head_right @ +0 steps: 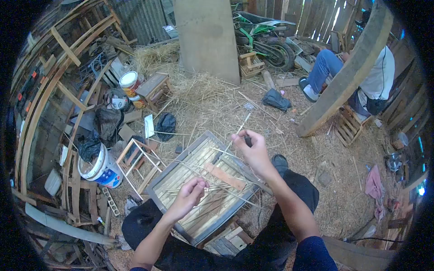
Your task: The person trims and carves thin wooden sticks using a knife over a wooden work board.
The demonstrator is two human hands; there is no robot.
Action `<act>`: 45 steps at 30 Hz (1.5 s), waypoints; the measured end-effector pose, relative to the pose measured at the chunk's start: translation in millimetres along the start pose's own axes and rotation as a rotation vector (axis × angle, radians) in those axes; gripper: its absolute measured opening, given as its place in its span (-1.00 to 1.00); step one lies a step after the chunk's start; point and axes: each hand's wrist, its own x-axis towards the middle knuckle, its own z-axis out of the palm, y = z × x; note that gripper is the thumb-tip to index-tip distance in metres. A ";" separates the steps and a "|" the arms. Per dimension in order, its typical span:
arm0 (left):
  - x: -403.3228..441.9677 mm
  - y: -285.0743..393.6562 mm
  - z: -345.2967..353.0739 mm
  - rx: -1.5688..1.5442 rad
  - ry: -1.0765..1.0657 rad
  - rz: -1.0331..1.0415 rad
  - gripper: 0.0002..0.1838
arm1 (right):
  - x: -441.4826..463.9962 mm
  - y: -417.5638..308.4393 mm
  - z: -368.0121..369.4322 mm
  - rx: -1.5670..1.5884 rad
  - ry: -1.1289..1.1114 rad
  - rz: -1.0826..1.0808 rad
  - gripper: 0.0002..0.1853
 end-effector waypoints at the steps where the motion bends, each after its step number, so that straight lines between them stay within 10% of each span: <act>1: -1.3 -2.2 -1.3 0.031 0.007 0.018 -0.78 | -3.4 -1.3 0.6 -0.004 -0.019 0.002 -0.80; 10: 0.7 1.1 2.8 0.017 0.070 0.050 -0.77 | -39.4 31.7 48.4 -0.028 -0.508 -0.031 -0.78; 21: -4.5 12.5 -4.4 -0.024 0.010 -0.030 -0.77 | -18.8 18.8 20.7 0.064 -0.211 0.050 -0.73; 45: -6.6 24.6 -2.8 -0.193 -0.103 -0.181 -0.74 | -27.8 11.5 25.9 0.173 -0.345 0.048 -0.71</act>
